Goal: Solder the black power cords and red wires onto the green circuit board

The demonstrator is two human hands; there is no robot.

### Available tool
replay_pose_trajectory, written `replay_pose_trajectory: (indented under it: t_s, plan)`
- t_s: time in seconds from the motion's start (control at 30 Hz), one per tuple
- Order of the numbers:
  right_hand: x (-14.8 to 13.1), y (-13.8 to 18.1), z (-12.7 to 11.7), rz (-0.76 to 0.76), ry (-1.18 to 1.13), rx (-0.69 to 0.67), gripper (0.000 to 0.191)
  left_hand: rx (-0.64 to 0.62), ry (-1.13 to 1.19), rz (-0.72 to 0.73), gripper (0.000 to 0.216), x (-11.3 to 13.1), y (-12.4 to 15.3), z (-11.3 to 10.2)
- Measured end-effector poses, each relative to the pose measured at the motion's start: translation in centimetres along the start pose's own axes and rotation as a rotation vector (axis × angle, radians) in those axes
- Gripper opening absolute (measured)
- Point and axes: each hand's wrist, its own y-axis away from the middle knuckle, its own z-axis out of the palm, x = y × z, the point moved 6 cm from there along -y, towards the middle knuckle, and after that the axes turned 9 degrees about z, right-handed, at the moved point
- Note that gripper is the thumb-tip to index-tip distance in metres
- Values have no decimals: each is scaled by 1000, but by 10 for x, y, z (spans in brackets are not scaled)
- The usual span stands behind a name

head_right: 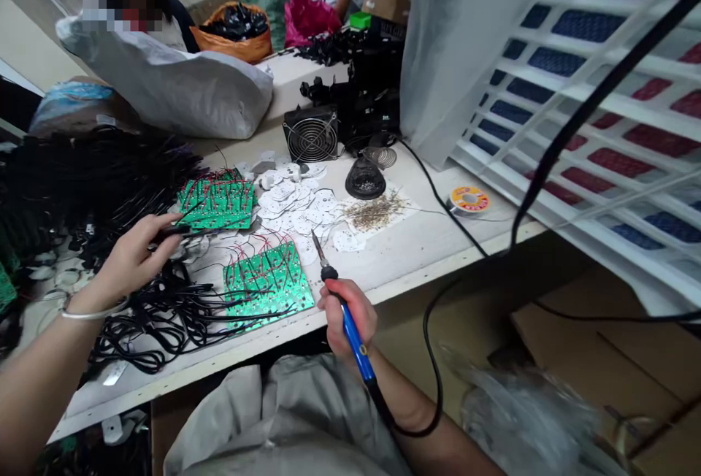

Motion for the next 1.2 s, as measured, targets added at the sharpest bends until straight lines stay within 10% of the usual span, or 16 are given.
replay_pose_trajectory:
  t_s: [0.2, 0.47, 0.67, 1.2]
  plan:
    - [0, -1, 0, 75, -45, 34, 16, -199, -185, 218, 36, 64, 26, 22]
    - [3, 2, 1, 83, -74, 9, 16, -91, -1, 199, 24, 138, -4, 66]
    - [-8, 0, -6, 102, -65, -19, 18, -78, 93, 158, 14, 145, -25, 92]
    - [-28, -10, 30, -46, 290, -329, 7, 175, 552, 122, 10, 167, -8, 59]
